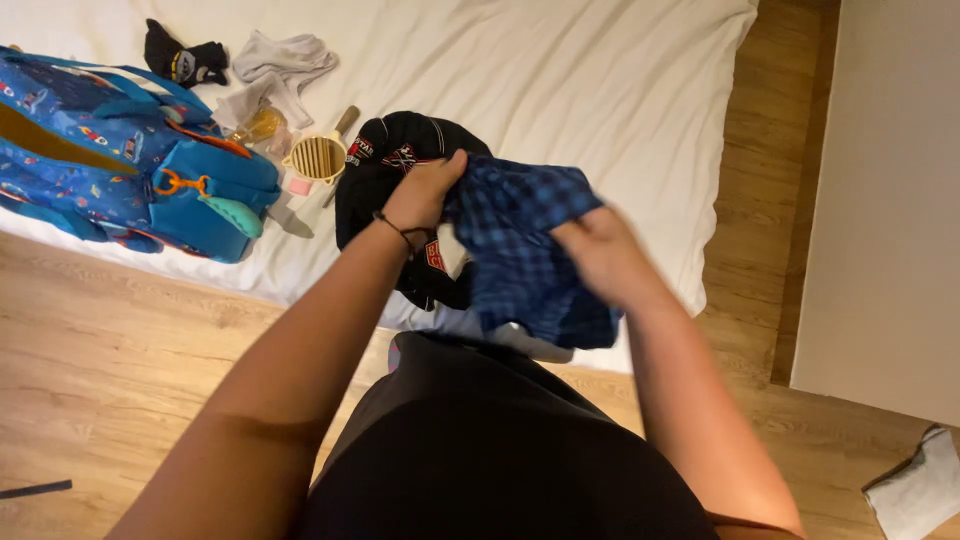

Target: The recorder is shown packing clothes, socks, and personal items into several bags on a bed and kemudian organizing various shoes onto a storage shelf.

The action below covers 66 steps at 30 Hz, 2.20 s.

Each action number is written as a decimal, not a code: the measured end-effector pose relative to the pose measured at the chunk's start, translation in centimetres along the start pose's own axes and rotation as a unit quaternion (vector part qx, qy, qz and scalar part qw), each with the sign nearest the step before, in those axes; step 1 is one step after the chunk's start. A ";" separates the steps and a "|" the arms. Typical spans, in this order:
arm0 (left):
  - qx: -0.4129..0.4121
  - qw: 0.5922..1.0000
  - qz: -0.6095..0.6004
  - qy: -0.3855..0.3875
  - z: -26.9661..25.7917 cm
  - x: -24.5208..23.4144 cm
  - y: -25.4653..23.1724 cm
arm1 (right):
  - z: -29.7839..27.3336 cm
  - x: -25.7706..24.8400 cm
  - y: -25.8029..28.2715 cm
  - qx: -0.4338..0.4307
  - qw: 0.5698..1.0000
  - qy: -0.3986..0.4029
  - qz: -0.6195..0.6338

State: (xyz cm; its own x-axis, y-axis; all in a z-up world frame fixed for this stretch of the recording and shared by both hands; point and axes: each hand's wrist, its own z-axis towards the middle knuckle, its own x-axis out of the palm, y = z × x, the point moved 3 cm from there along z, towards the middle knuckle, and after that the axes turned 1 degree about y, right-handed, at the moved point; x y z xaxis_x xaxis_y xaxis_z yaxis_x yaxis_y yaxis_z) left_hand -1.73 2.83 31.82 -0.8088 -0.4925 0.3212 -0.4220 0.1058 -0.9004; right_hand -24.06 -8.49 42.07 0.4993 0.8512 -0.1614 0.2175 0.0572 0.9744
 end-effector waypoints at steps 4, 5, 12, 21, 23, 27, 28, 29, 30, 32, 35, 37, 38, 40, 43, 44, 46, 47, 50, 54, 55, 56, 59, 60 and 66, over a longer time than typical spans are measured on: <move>-0.060 0.997 -0.037 -0.034 -0.1 1.8 0.2 | -0.3 -5.2 5.0 0.025 0.999 -0.034 -0.004; -0.035 0.987 -0.158 -0.023 0.2 2.1 0.1 | -0.6 -6.1 6.1 0.024 0.994 -0.103 -0.028; 0.002 0.978 -0.188 0.094 -1.7 6.7 -5.5 | -1.5 -7.2 7.7 -0.196 0.927 -0.258 -0.189; -0.064 0.889 -0.431 0.140 -1.4 5.4 -3.0 | -2.2 -5.2 7.9 -0.224 0.939 -0.211 -0.153; -0.103 0.900 -0.413 0.097 -0.6 4.7 -1.1 | -2.6 -4.7 7.7 -0.228 0.937 -0.204 -0.170; -0.144 0.943 -0.299 -0.022 -0.5 4.9 -0.6 | -3.1 -4.2 6.8 -0.213 0.924 -0.199 -0.247; -0.146 0.943 -0.298 -0.019 -0.6 5.1 -0.8 | -3.2 -4.0 6.7 -0.212 0.924 -0.202 -0.248; -0.144 0.943 -0.299 -0.036 -0.8 5.2 -0.9 | -3.2 -3.9 6.3 -0.158 0.929 -0.206 -0.263; -0.143 0.942 -0.300 -0.053 -0.9 5.3 -1.1 | -3.2 -3.7 6.0 -0.103 0.932 -0.209 -0.277; -0.109 0.952 -0.281 -0.047 -0.8 5.1 -1.8 | -3.7 -4.2 4.5 -0.069 0.936 -0.214 -0.270; -0.104 0.944 -0.312 -0.016 -1.0 5.1 -2.9 | -3.9 -4.4 1.4 -0.055 0.961 -0.201 -0.182; -0.138 0.923 -0.360 0.011 -1.5 5.7 -4.1 | -4.0 -4.3 0.1 -0.072 0.975 -0.188 -0.100; -0.183 0.923 -0.336 -0.033 -1.9 6.0 -4.7 | -4.0 -4.1 -0.3 -0.061 0.985 -0.161 -0.024; -0.229 0.920 -0.310 -0.075 -1.7 5.8 -4.2 | -3.8 -3.7 -0.3 -0.048 0.988 -0.136 0.052; -0.261 0.919 -0.295 -0.010 -0.7 5.6 -1.9 | -3.8 -3.0 -0.9 0.043 0.992 -0.084 0.083; -0.219 0.949 -0.225 -0.030 -0.7 5.6 -2.2 | -3.8 -3.0 -1.7 0.071 0.992 -0.045 0.091; -0.176 0.971 -0.152 -0.047 -0.2 5.4 -2.3 | -4.0 -3.1 -2.5 0.099 0.990 -0.007 0.099; -0.119 0.986 -0.116 -0.017 0.4 5.2 -2.4 | -4.2 -2.8 -2.5 0.113 0.990 0.034 0.071; -0.035 0.991 -0.132 0.003 0.9 5.2 -3.4 | -4.7 -1.7 -0.5 0.177 0.975 0.119 -0.057; 0.074 0.978 -0.187 0.053 -0.2 6.2 -5.8 | -4.7 -2.3 -1.0 0.261 0.889 0.164 -0.339; 0.073 0.978 -0.187 0.057 -1.1 7.2 -7.1 | -4.5 -2.8 -0.9 0.263 0.889 0.162 -0.339; 0.017 0.975 -0.183 0.123 -2.2 8.8 -8.0 | -4.1 -3.6 -0.1 0.171 0.932 0.038 -0.317; -0.057 0.978 0.004 0.201 -4.1 11.8 -9.3 | -3.6 -4.7 4.2 0.003 0.956 -0.098 -0.278; -0.072 0.958 0.185 0.205 -4.6 12.5 -9.3 | -3.5 -4.6 6.2 -0.070 0.956 -0.105 -0.266; -0.035 0.872 0.338 0.353 -6.2 14.4 -10.4 | -1.8 -2.7 3.6 -0.196 0.896 0.069 -0.393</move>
State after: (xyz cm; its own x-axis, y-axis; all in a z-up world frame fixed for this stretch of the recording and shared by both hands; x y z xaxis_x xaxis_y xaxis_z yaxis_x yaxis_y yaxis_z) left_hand -11.54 -0.03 47.67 -0.9225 0.3543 -0.1532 0.2451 0.2310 -0.9416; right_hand -26.16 -9.63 46.28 0.2079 0.5227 -0.8268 0.1319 0.8226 0.5532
